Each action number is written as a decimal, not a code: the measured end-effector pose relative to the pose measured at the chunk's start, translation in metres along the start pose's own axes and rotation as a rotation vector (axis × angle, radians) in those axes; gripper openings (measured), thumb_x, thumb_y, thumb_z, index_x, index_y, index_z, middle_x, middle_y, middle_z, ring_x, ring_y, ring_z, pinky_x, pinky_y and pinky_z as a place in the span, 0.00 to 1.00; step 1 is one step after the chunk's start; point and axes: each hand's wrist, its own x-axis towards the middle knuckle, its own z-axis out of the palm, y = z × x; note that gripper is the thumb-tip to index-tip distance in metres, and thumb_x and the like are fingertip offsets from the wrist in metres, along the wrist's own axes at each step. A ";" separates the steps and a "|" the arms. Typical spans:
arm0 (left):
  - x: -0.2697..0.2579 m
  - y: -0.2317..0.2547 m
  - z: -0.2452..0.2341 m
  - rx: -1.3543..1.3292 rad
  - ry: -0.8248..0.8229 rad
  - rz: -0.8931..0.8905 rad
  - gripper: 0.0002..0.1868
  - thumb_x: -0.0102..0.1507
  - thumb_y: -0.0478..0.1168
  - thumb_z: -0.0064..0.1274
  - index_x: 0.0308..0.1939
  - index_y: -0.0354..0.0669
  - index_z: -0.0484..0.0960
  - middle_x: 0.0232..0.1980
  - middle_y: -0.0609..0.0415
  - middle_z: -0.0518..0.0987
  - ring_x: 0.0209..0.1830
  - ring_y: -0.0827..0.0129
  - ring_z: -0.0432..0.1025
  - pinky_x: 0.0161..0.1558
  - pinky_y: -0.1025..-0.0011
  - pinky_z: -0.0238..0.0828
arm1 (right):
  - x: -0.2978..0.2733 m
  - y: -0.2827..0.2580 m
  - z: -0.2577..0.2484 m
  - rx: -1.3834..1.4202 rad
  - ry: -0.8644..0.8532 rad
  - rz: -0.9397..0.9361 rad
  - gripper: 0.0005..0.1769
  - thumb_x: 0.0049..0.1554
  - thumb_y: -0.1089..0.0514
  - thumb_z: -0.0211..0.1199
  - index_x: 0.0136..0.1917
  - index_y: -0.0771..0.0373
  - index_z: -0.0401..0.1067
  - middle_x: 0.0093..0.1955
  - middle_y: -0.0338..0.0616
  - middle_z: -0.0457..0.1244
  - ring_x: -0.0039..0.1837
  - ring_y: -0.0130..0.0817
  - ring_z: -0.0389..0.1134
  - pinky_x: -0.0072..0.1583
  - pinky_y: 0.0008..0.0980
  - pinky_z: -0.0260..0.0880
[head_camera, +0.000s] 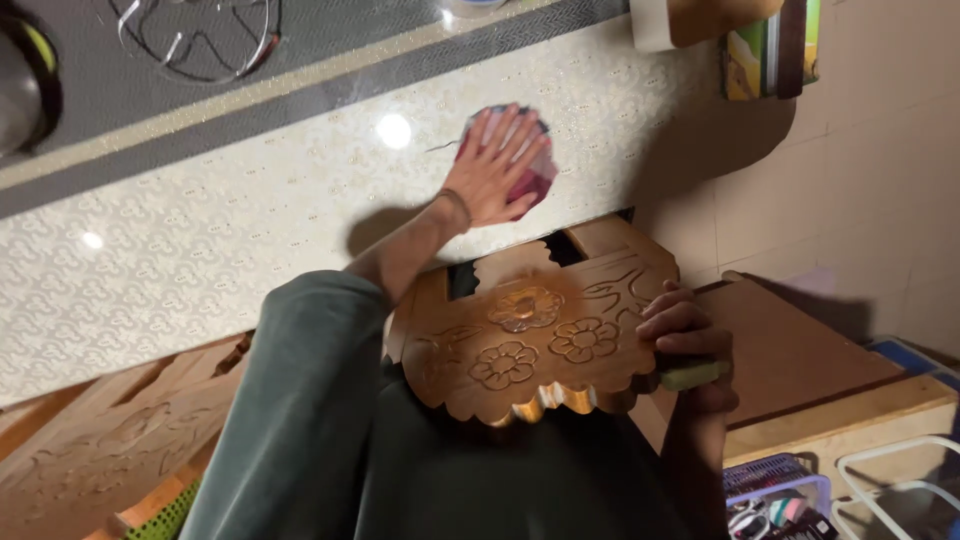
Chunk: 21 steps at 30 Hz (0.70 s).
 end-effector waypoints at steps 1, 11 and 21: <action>0.001 0.005 -0.001 -0.008 0.022 -0.033 0.48 0.67 0.70 0.33 0.84 0.49 0.42 0.86 0.44 0.36 0.85 0.49 0.28 0.78 0.41 0.19 | -0.001 -0.001 -0.001 -0.005 -0.010 0.000 0.31 0.61 0.29 0.47 0.59 0.52 0.74 0.56 0.47 0.69 0.61 0.42 0.66 0.79 0.44 0.50; -0.048 -0.004 0.014 -0.147 0.234 -0.135 0.44 0.73 0.67 0.36 0.85 0.49 0.46 0.87 0.49 0.40 0.87 0.54 0.32 0.82 0.49 0.24 | 0.001 0.003 -0.003 0.019 -0.062 -0.043 0.34 0.63 0.30 0.43 0.63 0.53 0.75 0.57 0.49 0.69 0.61 0.42 0.65 0.80 0.42 0.49; -0.176 -0.059 0.006 -0.103 0.028 -0.517 0.46 0.69 0.68 0.38 0.83 0.49 0.48 0.85 0.42 0.43 0.86 0.49 0.35 0.81 0.42 0.24 | -0.011 0.019 -0.021 -0.047 -0.115 -0.099 0.37 0.63 0.26 0.41 0.66 0.53 0.72 0.59 0.50 0.68 0.64 0.45 0.66 0.79 0.46 0.49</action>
